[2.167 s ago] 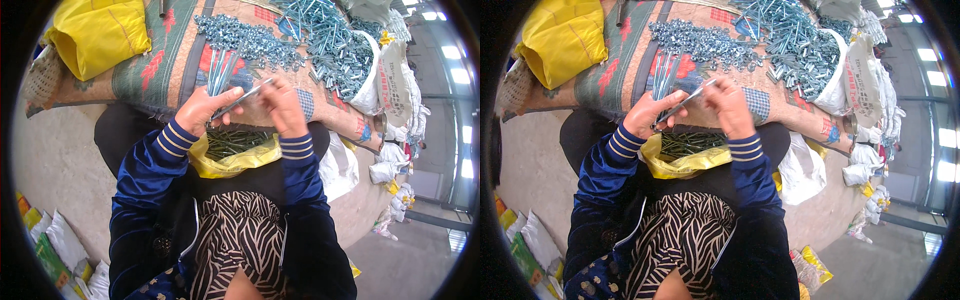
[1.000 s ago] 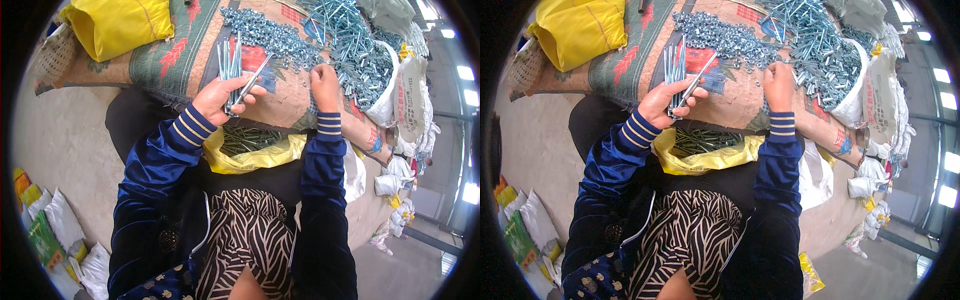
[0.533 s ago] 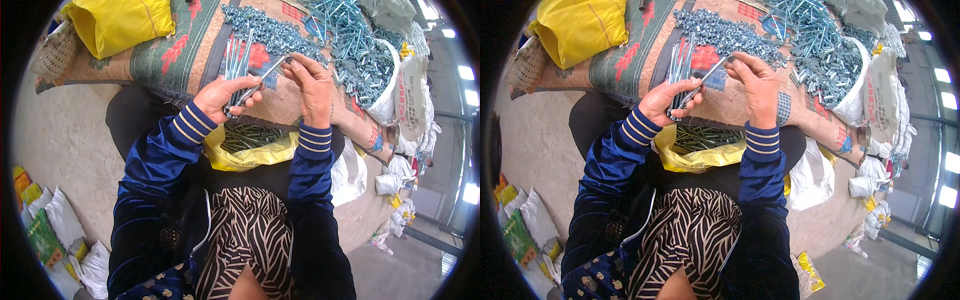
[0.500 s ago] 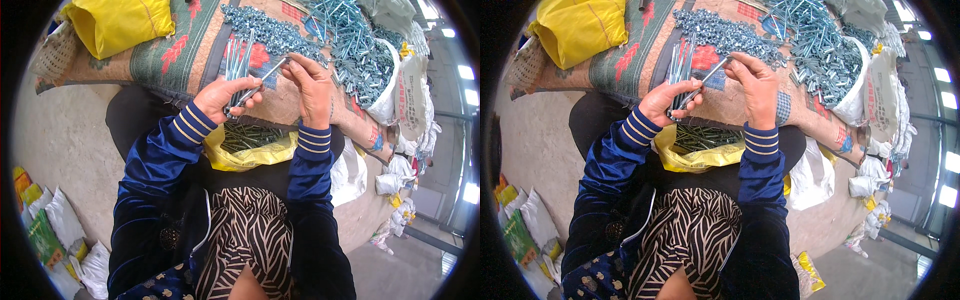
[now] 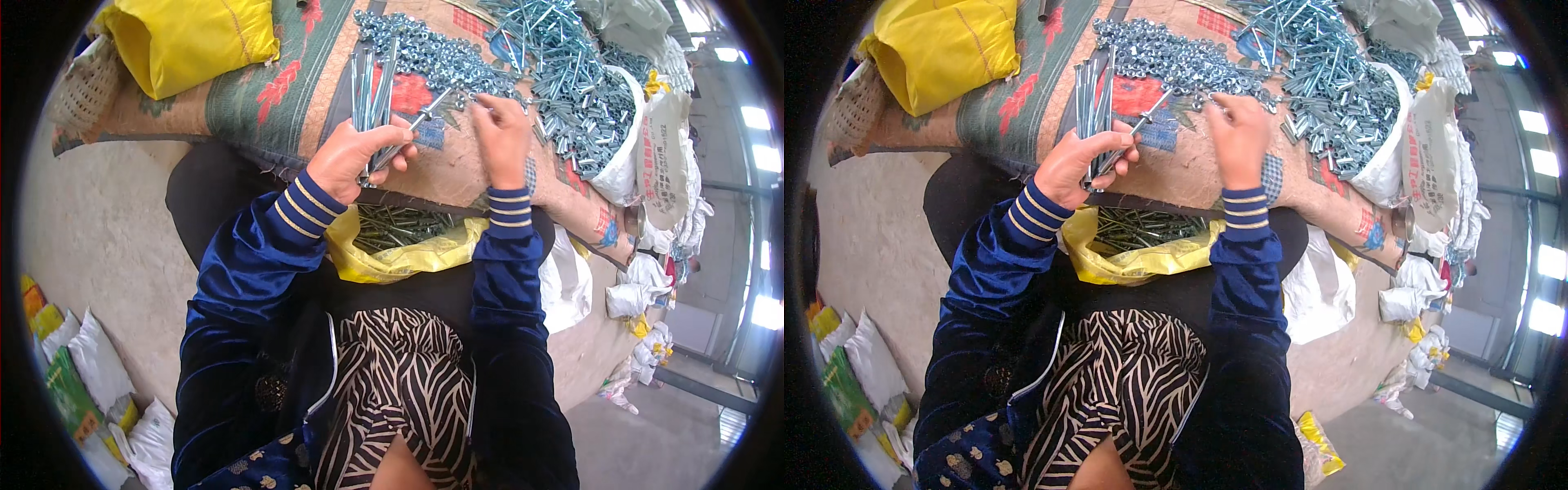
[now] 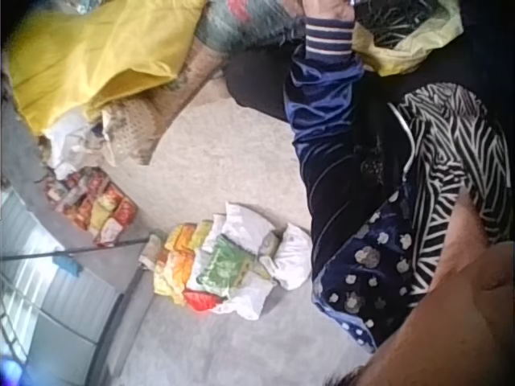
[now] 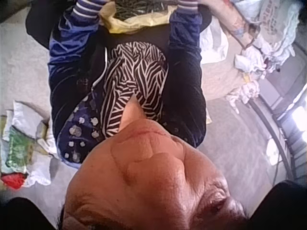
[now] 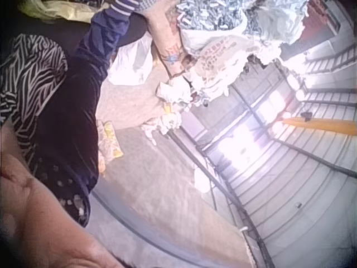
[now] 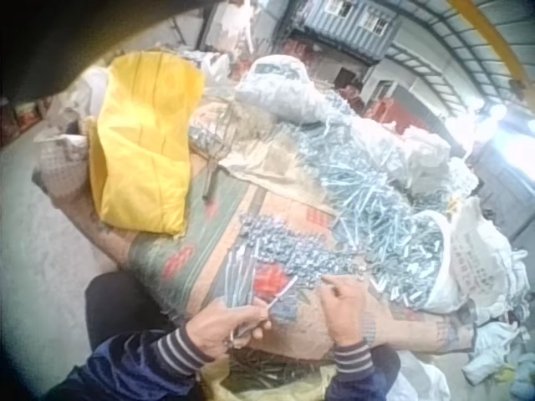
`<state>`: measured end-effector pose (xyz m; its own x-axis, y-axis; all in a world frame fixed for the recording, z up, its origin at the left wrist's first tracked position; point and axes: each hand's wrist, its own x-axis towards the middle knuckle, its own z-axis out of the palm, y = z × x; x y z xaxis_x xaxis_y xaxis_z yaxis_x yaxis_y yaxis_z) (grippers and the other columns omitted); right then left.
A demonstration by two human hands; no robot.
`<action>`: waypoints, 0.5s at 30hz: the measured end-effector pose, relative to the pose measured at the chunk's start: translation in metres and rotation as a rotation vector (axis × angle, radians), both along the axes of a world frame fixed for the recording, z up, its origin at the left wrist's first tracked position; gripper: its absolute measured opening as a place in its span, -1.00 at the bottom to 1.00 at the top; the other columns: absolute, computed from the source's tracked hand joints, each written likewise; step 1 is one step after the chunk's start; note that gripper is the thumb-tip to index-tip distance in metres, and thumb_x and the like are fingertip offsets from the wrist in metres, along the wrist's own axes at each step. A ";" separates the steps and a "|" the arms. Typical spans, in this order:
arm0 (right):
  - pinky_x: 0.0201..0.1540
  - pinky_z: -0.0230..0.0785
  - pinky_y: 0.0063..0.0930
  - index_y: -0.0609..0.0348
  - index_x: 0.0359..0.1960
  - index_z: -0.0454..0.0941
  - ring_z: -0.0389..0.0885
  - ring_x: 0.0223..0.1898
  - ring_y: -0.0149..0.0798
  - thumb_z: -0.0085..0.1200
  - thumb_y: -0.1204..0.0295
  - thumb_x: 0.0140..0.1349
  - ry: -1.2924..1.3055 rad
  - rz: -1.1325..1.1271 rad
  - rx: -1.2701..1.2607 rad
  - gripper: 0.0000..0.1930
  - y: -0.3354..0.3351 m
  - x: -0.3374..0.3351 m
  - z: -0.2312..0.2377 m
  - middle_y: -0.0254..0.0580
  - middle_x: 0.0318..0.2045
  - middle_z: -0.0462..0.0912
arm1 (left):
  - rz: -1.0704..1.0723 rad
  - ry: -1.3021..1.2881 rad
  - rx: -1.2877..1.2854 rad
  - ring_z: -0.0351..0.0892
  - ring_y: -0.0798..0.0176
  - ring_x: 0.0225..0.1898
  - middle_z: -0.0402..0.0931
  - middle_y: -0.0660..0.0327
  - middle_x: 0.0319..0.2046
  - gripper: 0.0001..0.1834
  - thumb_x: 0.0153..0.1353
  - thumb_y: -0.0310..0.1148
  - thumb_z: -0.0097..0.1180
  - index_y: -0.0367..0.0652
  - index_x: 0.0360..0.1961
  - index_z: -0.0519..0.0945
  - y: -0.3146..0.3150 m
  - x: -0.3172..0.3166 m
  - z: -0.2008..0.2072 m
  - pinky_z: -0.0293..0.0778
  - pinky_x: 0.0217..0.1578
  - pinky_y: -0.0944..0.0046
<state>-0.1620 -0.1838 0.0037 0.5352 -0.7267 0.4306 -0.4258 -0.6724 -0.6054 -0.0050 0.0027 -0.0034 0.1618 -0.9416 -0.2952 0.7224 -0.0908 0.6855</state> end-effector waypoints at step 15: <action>-0.15 0.54 -0.55 0.32 -0.17 0.53 0.65 -0.25 -0.29 0.08 0.55 0.24 -0.369 0.332 0.866 -0.85 0.024 -0.001 0.031 -0.05 -0.20 0.64 | -0.142 -0.035 0.020 0.48 0.51 -0.55 0.52 0.26 -0.47 -0.83 0.17 -0.31 0.18 -0.16 -0.31 0.52 0.002 0.000 0.005 0.18 -0.75 0.58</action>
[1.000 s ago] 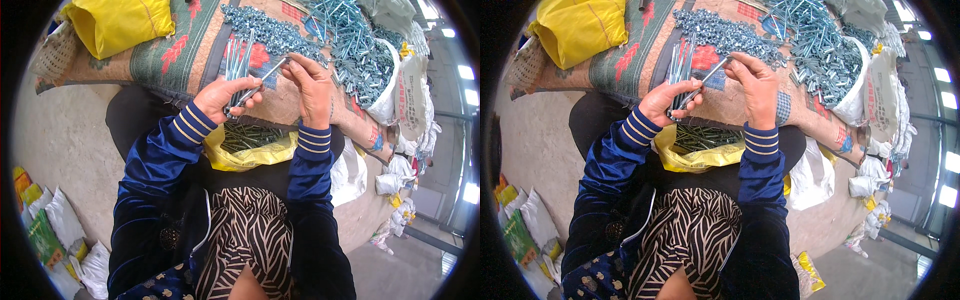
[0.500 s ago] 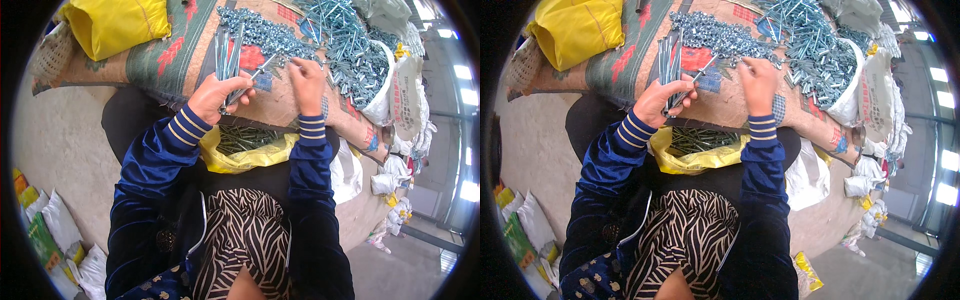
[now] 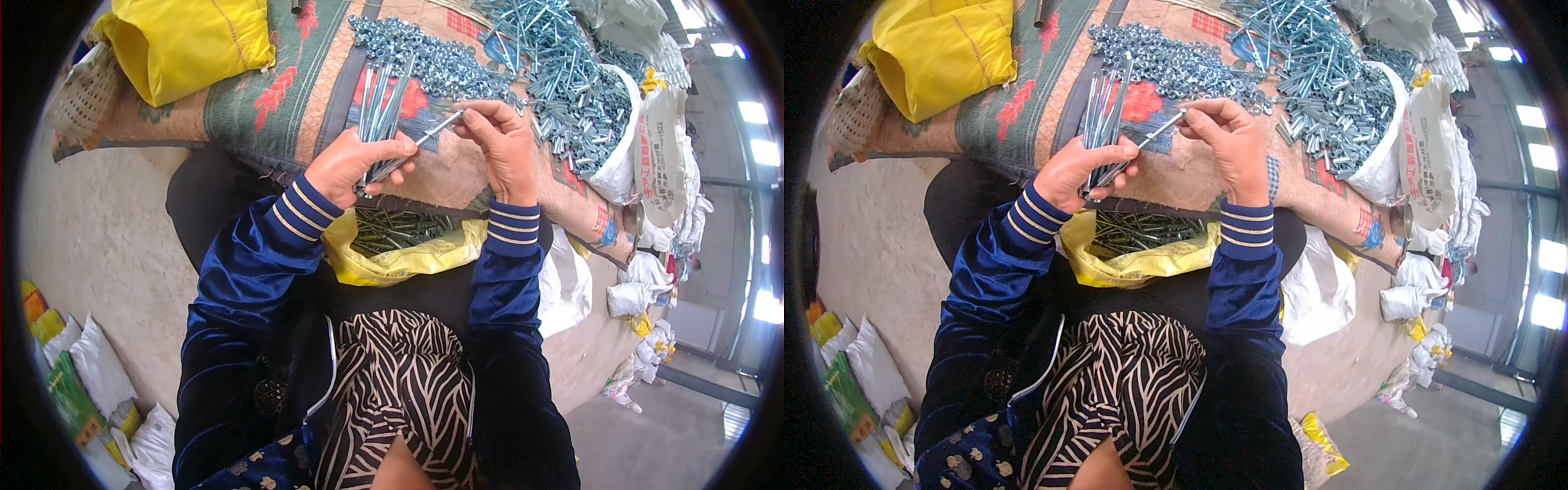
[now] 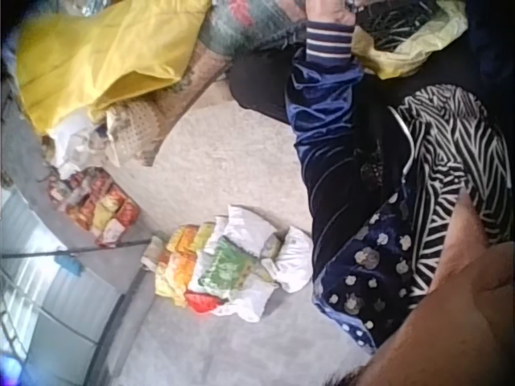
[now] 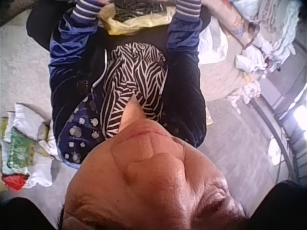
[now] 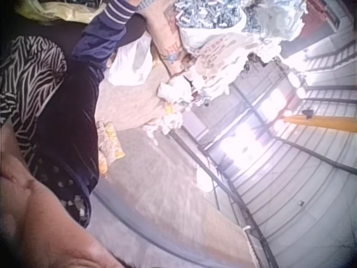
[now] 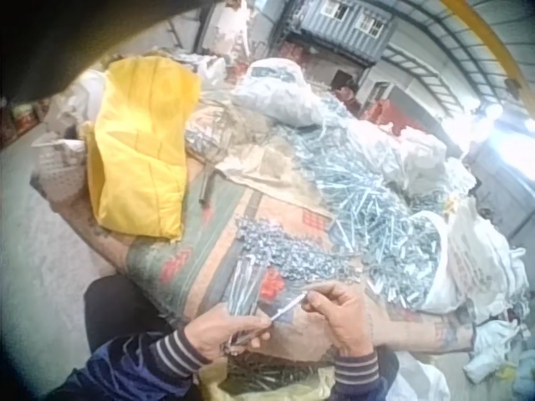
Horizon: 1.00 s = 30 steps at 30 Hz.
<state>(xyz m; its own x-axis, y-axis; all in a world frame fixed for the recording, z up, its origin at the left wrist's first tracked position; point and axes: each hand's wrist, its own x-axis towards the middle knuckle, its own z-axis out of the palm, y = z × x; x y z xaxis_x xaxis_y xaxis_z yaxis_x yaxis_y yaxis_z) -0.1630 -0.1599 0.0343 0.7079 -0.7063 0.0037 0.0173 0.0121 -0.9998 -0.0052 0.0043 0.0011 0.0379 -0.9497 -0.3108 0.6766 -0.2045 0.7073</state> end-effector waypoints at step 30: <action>-0.53 0.19 -0.70 0.33 -0.26 0.55 0.31 -0.59 -0.55 0.04 0.31 0.32 -0.034 -0.108 0.006 -0.74 0.033 -0.006 0.027 -0.38 -0.62 0.43 | -0.088 -0.274 -0.117 0.40 0.52 -0.61 0.47 0.34 -0.55 -0.71 0.26 -0.16 0.12 -0.18 -0.19 0.52 0.006 -0.010 0.015 0.24 -0.67 0.52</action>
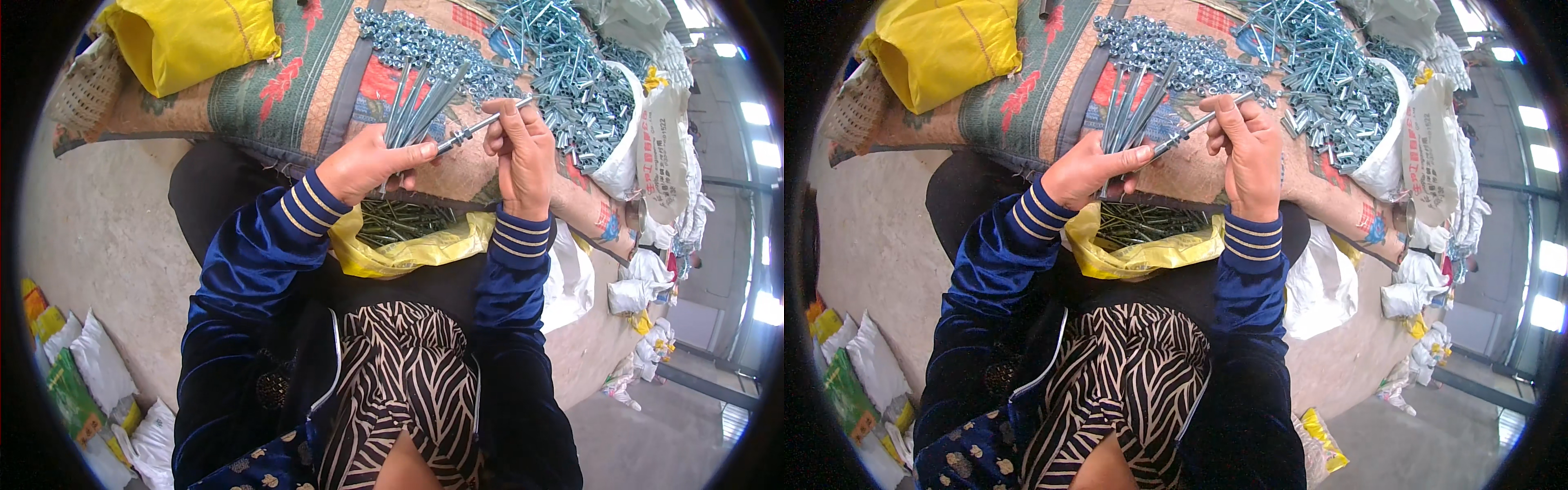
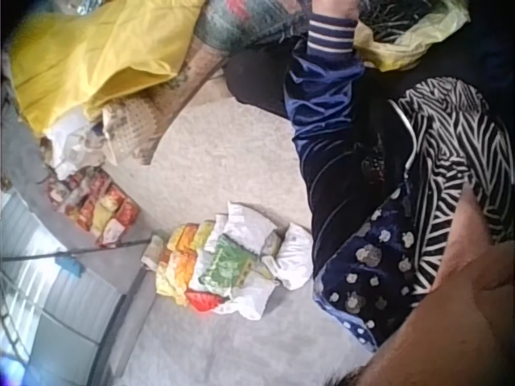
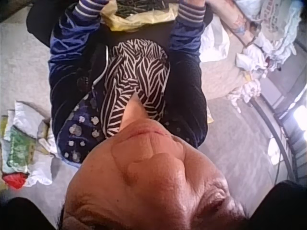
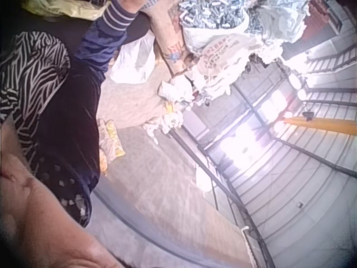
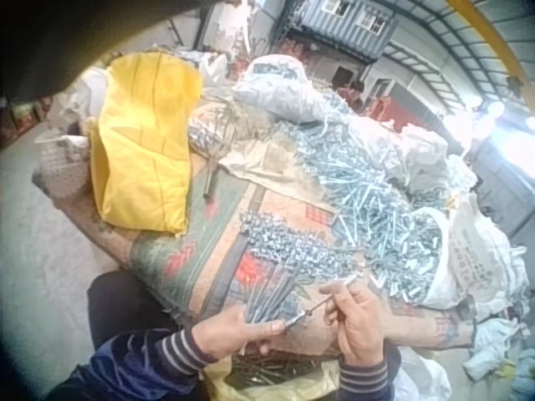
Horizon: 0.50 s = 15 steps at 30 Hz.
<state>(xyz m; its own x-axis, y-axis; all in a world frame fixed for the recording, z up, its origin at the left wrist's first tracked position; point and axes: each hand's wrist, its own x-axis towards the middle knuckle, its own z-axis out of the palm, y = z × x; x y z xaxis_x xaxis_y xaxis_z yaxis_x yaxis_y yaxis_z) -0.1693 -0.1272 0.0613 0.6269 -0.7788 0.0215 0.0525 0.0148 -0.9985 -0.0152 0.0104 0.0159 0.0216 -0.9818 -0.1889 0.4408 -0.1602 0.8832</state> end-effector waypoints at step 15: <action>-0.52 0.21 -0.72 0.29 -0.27 0.60 0.37 -0.60 -0.56 0.14 0.30 0.25 -0.066 -0.067 0.038 -0.75 0.007 -0.005 -0.006 -0.40 -0.59 0.48 | -0.038 0.077 0.108 0.32 0.47 -0.76 0.40 0.34 -0.73 -0.73 0.24 -0.19 0.14 -0.20 -0.37 0.51 -0.001 -0.005 -0.010 0.18 -0.74 0.48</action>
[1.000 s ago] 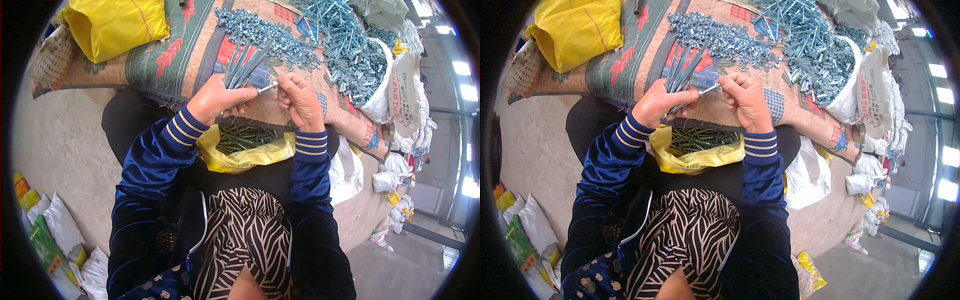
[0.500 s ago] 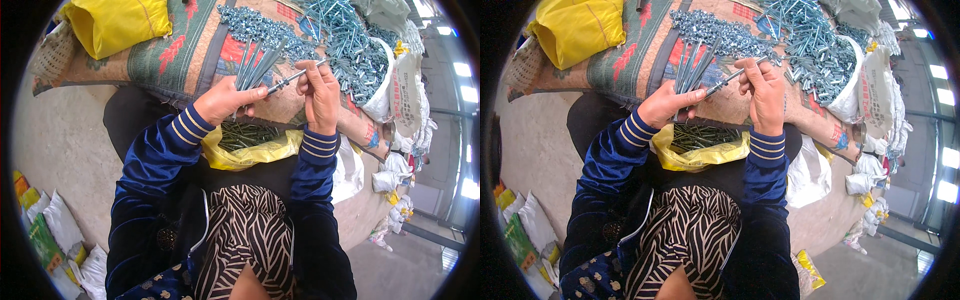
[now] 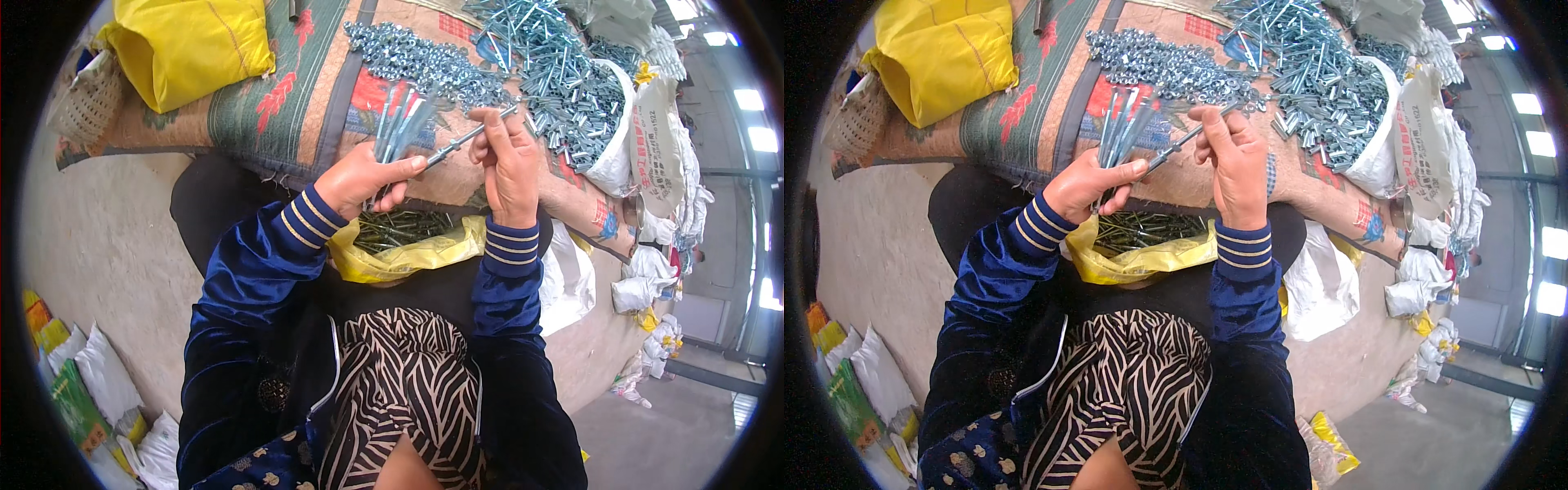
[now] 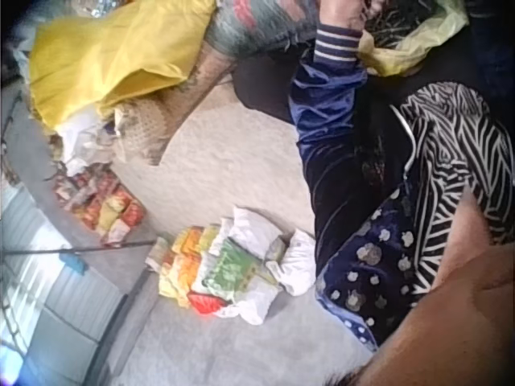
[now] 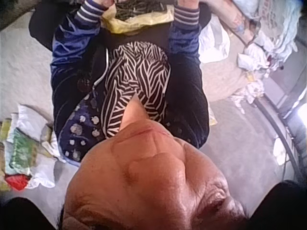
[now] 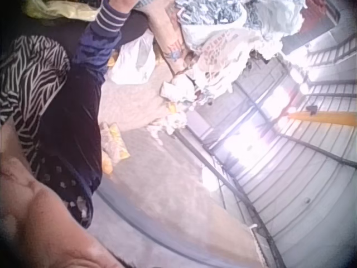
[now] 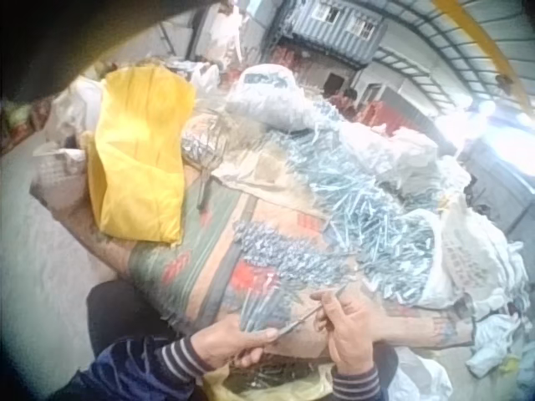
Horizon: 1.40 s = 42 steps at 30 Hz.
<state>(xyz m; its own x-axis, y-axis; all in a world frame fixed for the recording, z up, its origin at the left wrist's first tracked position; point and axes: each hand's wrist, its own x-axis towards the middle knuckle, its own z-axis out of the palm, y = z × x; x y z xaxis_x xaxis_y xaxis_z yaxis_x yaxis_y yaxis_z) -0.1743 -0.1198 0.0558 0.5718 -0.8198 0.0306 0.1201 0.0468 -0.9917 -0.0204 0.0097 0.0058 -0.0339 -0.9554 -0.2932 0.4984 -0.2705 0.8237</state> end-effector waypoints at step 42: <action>-0.38 0.35 -0.64 0.34 -0.18 0.60 0.55 -0.46 -0.47 0.12 0.27 0.27 0.212 0.064 -0.225 -0.68 0.023 -0.065 0.006 -0.26 -0.46 0.65 | 0.331 -0.627 -0.123 0.43 0.49 -0.72 0.49 0.27 -0.67 -0.74 0.17 -0.26 0.22 -0.25 -0.29 0.51 0.040 -0.087 0.061 0.28 -0.71 0.54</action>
